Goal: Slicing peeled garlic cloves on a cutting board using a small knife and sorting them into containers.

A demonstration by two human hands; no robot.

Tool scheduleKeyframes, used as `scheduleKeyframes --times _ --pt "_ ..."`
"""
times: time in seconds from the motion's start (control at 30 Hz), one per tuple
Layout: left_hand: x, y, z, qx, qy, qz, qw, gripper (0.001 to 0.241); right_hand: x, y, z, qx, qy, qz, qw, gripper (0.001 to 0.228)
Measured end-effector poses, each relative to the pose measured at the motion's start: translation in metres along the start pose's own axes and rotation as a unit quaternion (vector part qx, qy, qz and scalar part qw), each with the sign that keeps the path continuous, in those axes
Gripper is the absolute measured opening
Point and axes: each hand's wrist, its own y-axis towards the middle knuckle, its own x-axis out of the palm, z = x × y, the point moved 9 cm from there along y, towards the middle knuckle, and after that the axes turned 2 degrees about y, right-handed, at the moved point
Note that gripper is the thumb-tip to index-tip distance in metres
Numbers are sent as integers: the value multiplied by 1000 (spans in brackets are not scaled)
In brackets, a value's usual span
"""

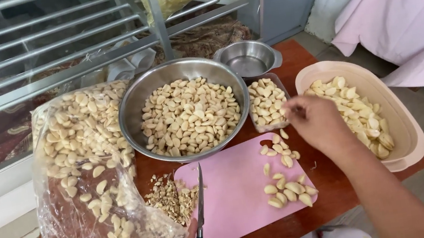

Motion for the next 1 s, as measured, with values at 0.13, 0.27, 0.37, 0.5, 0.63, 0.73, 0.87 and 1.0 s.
scheduleKeyframes --times 0.13,0.27,0.37,0.5,0.63,0.73,0.87,1.0 --pt "21 0 -16 -197 -9 -195 961 79 51 29 60 -13 -258 -86 962 30" --pt "38 6 -50 -145 -87 -115 979 76 81 68 124 -94 -248 -30 964 55" --pt "62 4 -75 -209 -100 -213 949 96 79 63 117 -169 -230 43 957 39" --pt "49 0 -67 -97 -102 -109 984 81 66 44 112 -141 -193 64 969 33" --pt "58 6 -77 -164 19 -187 968 77 44 -12 79 25 60 23 998 33" --pt "-11 -14 4 30 146 62 987 57 59 -44 68 170 280 -33 944 38" --pt "-13 -16 12 -51 46 38 997 61 102 -36 120 132 520 -107 837 40" --pt "-20 -12 21 9 -75 84 994 55 121 -57 114 166 605 -153 764 38"
